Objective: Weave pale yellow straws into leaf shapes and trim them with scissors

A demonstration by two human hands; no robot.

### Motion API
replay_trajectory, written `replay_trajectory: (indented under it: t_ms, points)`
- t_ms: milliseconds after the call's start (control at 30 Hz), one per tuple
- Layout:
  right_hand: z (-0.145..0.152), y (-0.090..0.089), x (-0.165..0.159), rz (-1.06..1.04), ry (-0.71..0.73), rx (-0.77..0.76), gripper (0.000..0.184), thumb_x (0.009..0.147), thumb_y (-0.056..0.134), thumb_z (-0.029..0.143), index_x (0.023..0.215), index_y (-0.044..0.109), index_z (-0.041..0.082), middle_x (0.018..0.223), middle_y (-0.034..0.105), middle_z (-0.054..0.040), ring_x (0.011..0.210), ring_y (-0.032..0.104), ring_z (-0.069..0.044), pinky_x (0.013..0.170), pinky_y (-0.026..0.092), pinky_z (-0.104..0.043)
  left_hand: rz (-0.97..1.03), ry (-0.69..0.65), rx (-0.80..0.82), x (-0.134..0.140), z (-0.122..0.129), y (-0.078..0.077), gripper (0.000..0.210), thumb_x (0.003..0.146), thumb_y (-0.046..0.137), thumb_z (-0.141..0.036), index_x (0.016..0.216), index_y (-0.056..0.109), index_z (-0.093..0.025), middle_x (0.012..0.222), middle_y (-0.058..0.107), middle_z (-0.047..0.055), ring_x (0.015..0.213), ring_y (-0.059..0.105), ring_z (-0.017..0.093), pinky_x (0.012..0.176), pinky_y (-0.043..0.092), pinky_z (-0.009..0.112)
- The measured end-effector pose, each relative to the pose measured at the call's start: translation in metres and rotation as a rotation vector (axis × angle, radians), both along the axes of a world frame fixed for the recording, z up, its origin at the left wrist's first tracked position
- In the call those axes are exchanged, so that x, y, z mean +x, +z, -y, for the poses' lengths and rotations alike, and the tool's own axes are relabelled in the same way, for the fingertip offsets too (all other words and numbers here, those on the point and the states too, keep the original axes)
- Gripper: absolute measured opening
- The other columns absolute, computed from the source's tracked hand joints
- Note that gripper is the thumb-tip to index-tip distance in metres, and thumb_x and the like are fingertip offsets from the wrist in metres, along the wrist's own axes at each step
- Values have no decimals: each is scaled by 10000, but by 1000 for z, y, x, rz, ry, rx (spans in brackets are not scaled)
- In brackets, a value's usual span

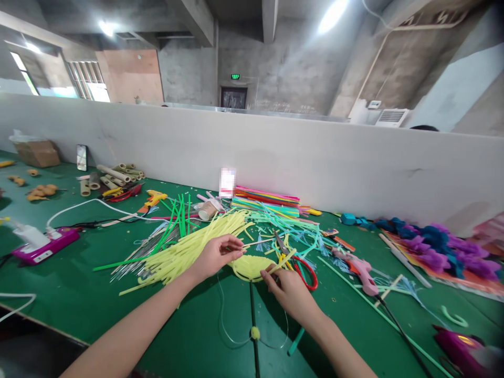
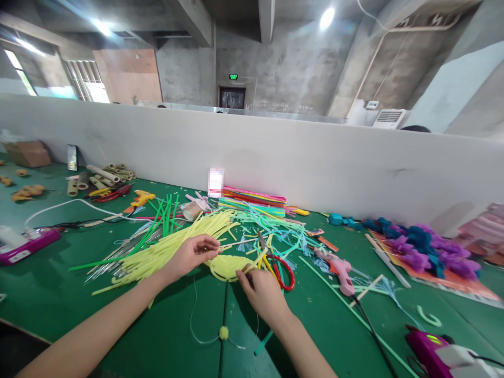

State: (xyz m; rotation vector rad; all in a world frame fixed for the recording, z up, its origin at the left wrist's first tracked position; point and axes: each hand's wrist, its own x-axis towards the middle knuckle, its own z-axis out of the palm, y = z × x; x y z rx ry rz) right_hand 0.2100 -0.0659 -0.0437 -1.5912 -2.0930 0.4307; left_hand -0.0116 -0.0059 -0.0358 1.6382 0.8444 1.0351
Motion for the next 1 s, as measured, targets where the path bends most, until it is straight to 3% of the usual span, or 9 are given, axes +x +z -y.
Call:
replay_trajectory:
  t_ms: [200,333,500,667,867,1000]
  points:
    - [0,0,2,-127,-30,-129,423,925,365,490,708,577,195,615,656,-20,386,583,-143,459,425,-244,-123,114,73,-3,-5,-4,263,784,646,-397,882,698,-159,865,716,72,766,646,185,702,509,284]
    - [-1,-1,4,-270,-54,-153,331,913,387,492,897,551,205,646,648,8,392,604,-145,435,442,-238,-173,73,6,-6,-9,-8,300,771,639,-421,878,697,-147,800,707,64,690,634,177,652,512,283]
    - [-3,-5,7,-281,-38,-138,307,921,376,478,852,515,213,617,637,23,414,618,-147,450,454,-236,-311,30,89,-9,-9,-10,288,807,580,-418,870,724,-176,814,721,59,719,647,196,680,501,287]
    - [-5,-9,8,-265,-35,-138,314,925,369,470,870,535,210,587,635,29,423,618,-152,459,457,-241,-357,-75,15,-11,-7,-13,306,800,578,-454,878,702,-186,736,697,45,604,629,176,577,485,262]
    - [-4,-7,8,-250,-39,-128,316,924,373,462,870,554,209,592,645,21,436,615,-154,465,442,-242,-288,-94,-18,-10,-4,-7,326,838,524,-513,833,544,-187,647,580,-25,478,518,98,469,408,203]
    - [-2,-1,7,-116,-62,-14,321,927,380,431,794,571,210,593,650,-3,517,627,-170,527,425,-254,-161,-114,-43,-8,-1,-2,338,888,426,-543,878,456,-206,650,576,-34,478,525,90,484,429,199]
